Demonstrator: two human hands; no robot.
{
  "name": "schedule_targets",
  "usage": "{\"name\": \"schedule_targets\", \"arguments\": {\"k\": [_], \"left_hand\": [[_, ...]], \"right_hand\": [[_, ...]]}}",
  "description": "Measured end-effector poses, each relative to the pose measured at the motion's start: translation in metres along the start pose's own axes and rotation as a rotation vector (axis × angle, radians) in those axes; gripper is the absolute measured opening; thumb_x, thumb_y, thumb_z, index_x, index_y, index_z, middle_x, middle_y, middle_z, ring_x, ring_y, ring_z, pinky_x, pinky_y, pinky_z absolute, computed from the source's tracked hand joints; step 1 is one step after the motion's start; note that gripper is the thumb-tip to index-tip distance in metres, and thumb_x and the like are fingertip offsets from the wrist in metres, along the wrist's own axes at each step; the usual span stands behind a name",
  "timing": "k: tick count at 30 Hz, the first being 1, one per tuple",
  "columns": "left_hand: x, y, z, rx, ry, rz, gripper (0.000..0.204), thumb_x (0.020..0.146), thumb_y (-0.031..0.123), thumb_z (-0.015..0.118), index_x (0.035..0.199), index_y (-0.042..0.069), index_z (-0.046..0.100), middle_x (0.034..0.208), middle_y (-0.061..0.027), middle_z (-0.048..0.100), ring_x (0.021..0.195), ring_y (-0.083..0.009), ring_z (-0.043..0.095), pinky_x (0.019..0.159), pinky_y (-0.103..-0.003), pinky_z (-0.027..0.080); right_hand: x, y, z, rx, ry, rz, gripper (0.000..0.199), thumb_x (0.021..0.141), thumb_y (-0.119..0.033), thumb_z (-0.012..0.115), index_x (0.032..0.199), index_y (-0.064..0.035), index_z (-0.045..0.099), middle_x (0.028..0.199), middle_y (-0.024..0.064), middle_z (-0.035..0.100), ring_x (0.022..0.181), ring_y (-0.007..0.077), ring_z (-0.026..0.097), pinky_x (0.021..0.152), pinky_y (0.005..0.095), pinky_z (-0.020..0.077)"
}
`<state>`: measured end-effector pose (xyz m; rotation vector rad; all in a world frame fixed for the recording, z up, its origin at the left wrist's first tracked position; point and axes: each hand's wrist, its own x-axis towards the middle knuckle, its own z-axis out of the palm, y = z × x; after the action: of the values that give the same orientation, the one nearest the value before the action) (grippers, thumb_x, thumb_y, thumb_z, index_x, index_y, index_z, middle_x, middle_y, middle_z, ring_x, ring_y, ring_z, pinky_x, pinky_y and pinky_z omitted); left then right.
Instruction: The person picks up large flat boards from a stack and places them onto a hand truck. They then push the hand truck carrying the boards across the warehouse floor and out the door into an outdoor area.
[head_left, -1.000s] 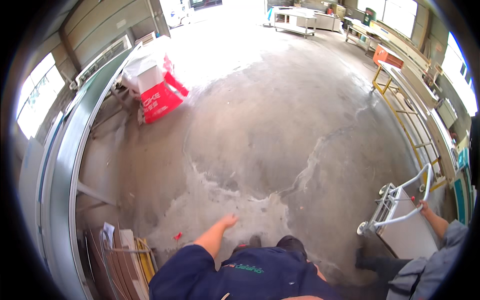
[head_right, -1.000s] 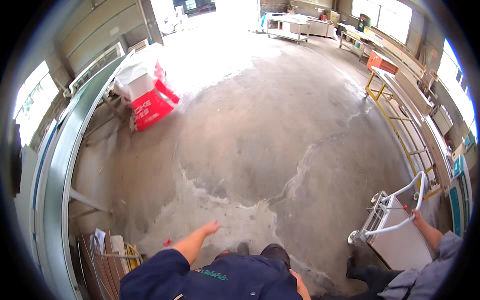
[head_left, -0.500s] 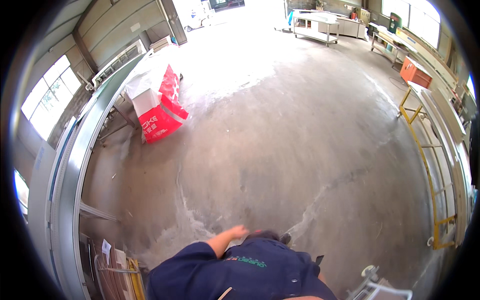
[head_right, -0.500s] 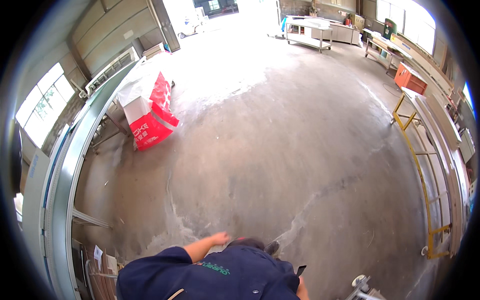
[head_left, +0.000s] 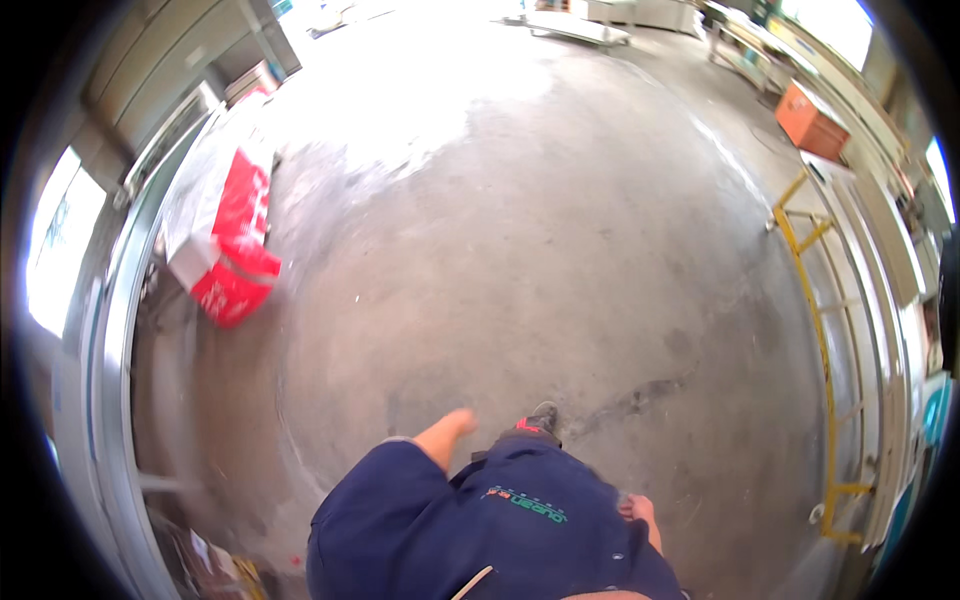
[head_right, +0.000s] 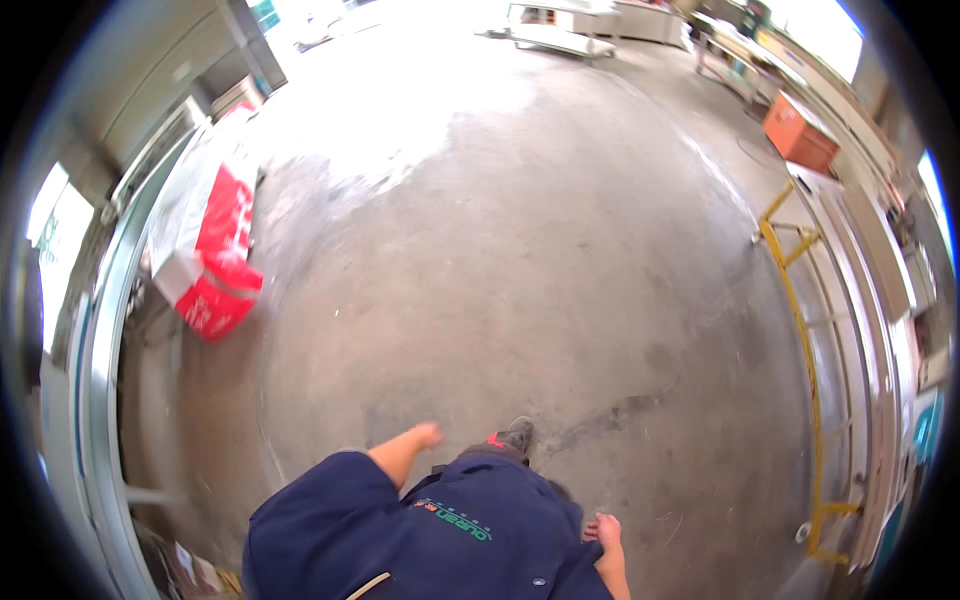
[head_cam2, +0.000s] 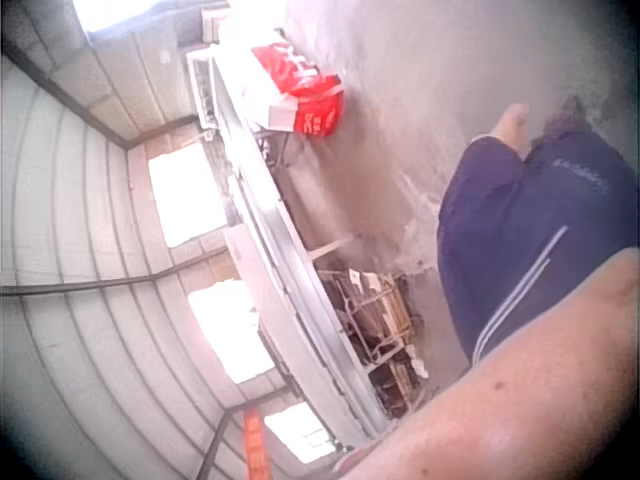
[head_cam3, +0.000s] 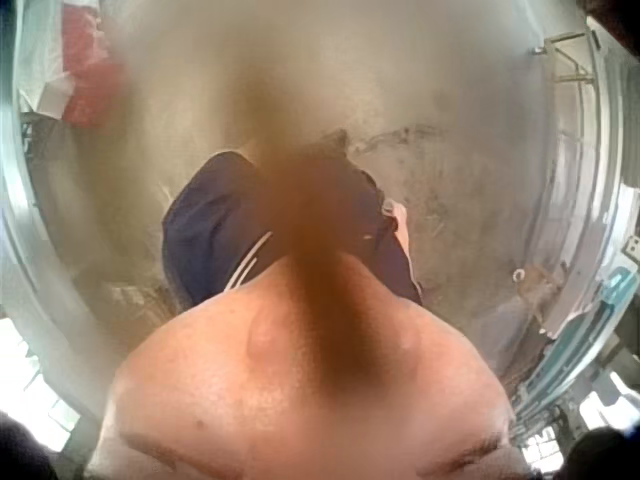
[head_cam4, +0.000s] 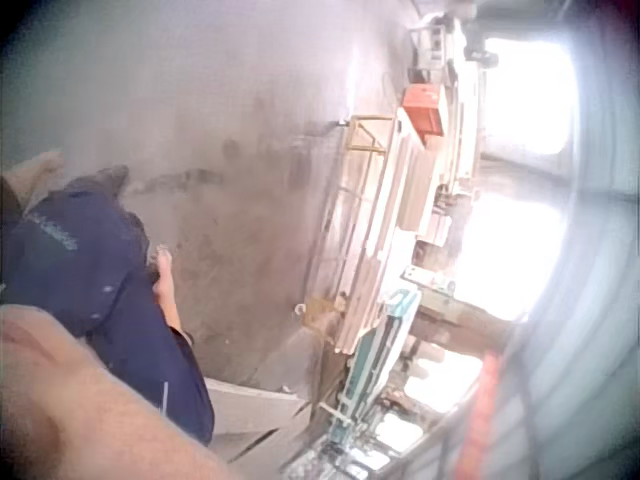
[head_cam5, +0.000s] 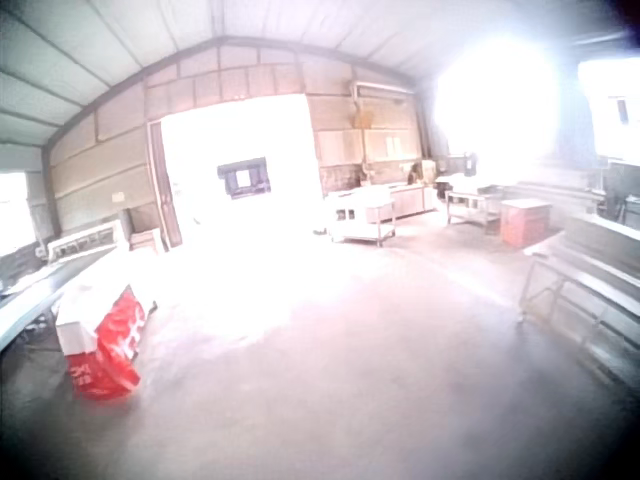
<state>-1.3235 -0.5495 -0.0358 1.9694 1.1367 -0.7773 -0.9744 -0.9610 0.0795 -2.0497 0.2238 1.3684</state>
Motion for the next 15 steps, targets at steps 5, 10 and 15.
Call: {"name": "schedule_targets", "arguments": {"k": [5,10,15], "left_hand": [[0.145,0.275,-0.304,-0.183,0.537,0.379,0.037,0.087,0.034,0.043,0.097,0.002,0.058,0.091,-0.0184,0.062,0.084,-0.0333,0.058,0.073,-0.043,0.047],[0.183,0.506,-0.459,-0.607,0.441,0.687,0.032,0.084,0.03,0.052,0.098,0.002,0.057,0.082,-0.0086,0.062,0.07,-0.0149,0.056,0.066,-0.029,0.046],[0.312,0.534,-0.403,-0.047,0.448,0.419,0.034,0.082,0.032,0.052,0.097,0.002,0.056,0.092,-0.0184,0.062,0.086,-0.0326,0.059,0.073,-0.042,0.046]], "right_hand": [[0.083,-0.005,-0.042,0.235,0.145,-0.156,0.023,0.081,-0.028,0.049,0.083,-0.0079,0.061,0.074,0.0066,0.058,0.068,0.0206,0.054,0.058,0.0399,0.0409],[0.149,-0.11,-0.075,0.382,0.193,0.067,0.024,0.082,-0.027,0.051,0.088,-0.0055,0.061,0.078,0.0089,0.059,0.069,0.0206,0.055,0.061,0.0374,0.0434],[0.26,-0.262,-0.159,0.403,0.104,-0.012,0.026,0.083,-0.026,0.054,0.092,-0.0032,0.061,0.082,0.0113,0.061,0.07,0.0207,0.056,0.064,0.0349,0.0458]]}}
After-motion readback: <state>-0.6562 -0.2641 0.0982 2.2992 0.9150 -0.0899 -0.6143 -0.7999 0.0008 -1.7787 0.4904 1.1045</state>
